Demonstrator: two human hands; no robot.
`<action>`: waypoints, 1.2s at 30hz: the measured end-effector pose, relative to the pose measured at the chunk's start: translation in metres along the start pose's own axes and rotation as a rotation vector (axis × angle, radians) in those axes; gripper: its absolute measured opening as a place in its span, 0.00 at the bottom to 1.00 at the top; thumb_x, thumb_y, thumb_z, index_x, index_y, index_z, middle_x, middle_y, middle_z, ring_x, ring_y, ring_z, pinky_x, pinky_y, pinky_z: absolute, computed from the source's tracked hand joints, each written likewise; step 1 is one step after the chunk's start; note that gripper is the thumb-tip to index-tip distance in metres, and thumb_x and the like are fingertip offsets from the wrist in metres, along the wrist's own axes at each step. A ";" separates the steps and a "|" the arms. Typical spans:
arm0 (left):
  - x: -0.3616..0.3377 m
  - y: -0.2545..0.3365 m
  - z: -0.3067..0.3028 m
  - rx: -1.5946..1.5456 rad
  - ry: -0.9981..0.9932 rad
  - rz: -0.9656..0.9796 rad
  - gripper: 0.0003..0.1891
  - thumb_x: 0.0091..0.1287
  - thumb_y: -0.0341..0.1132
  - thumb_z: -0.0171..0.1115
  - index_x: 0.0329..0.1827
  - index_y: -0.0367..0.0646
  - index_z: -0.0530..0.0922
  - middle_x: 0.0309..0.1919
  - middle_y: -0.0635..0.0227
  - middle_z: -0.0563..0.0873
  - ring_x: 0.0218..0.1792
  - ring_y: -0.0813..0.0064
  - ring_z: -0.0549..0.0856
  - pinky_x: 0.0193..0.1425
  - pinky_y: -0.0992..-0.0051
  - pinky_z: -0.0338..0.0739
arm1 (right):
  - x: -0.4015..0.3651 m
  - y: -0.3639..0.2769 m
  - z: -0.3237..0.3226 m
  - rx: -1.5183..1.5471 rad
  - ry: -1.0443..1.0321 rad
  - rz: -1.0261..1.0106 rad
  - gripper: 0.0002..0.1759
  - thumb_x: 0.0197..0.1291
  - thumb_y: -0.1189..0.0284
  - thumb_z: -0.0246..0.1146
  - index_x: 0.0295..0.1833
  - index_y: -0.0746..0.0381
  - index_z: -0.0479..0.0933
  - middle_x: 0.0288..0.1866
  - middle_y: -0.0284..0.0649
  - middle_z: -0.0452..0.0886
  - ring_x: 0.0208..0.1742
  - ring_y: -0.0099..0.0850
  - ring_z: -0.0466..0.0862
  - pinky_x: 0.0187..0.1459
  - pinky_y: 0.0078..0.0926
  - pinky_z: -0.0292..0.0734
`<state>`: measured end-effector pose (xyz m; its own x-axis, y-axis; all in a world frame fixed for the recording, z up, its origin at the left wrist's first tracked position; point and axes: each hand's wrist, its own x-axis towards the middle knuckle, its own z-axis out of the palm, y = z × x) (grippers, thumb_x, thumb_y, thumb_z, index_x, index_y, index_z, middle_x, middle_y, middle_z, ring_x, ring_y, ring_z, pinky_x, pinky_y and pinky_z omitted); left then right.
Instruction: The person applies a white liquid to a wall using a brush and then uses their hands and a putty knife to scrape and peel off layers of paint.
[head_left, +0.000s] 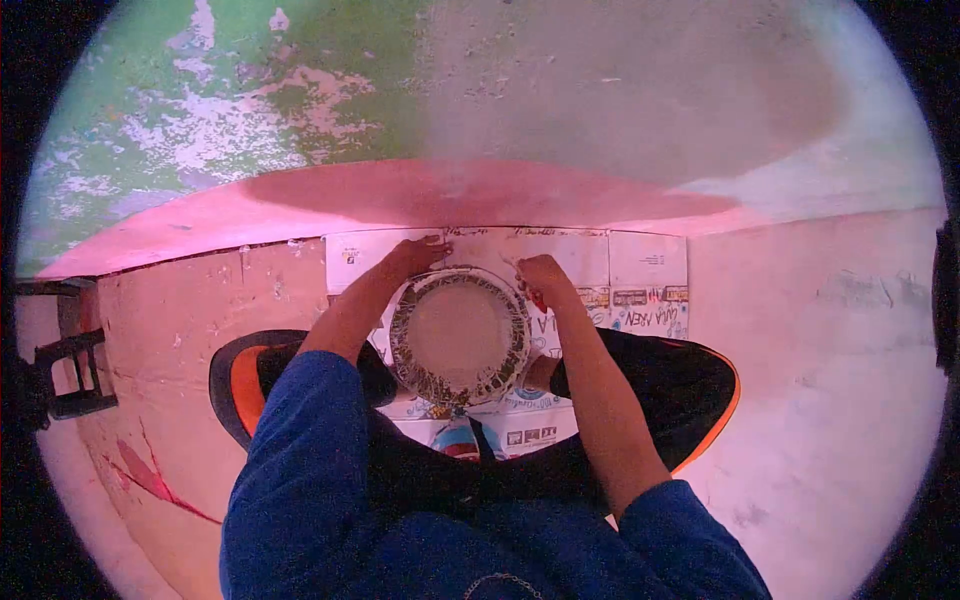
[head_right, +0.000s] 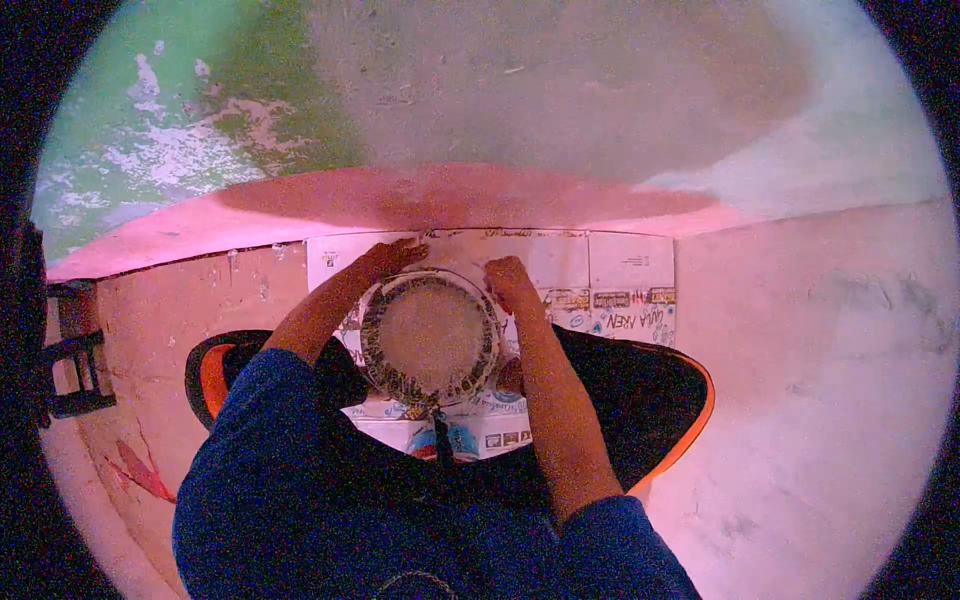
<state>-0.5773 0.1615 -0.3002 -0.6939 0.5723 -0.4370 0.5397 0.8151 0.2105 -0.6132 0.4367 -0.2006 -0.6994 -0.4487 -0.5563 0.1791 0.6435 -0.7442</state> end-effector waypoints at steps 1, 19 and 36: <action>-0.003 0.005 -0.005 -0.049 -0.033 -0.078 0.28 0.60 0.44 0.47 0.64 0.56 0.53 0.65 0.82 0.52 0.65 0.71 0.55 0.50 0.70 0.74 | 0.005 -0.002 0.000 0.175 0.032 0.167 0.13 0.49 0.69 0.55 0.19 0.66 0.71 0.14 0.40 0.71 0.09 0.25 0.65 0.10 0.24 0.56; 0.021 -0.018 0.041 0.006 0.021 0.046 0.32 0.55 0.40 0.54 0.64 0.58 0.53 0.65 0.84 0.54 0.64 0.67 0.55 0.48 0.66 0.74 | -0.002 -0.087 0.013 0.804 0.205 0.143 0.07 0.52 0.73 0.56 0.28 0.66 0.69 0.18 0.35 0.68 0.14 0.25 0.65 0.15 0.22 0.63; 0.023 -0.002 0.040 -0.087 -0.004 -0.074 0.32 0.57 0.38 0.51 0.65 0.59 0.50 0.65 0.84 0.52 0.65 0.69 0.53 0.56 0.61 0.67 | 0.078 -0.005 0.017 0.650 -0.054 0.332 0.06 0.50 0.80 0.51 0.23 0.70 0.66 0.19 0.45 0.71 0.09 0.23 0.62 0.10 0.21 0.53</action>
<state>-0.5752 0.1697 -0.3453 -0.7286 0.5096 -0.4576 0.4432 0.8602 0.2524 -0.6571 0.3880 -0.2465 -0.5048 -0.3347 -0.7957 0.7621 0.2601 -0.5929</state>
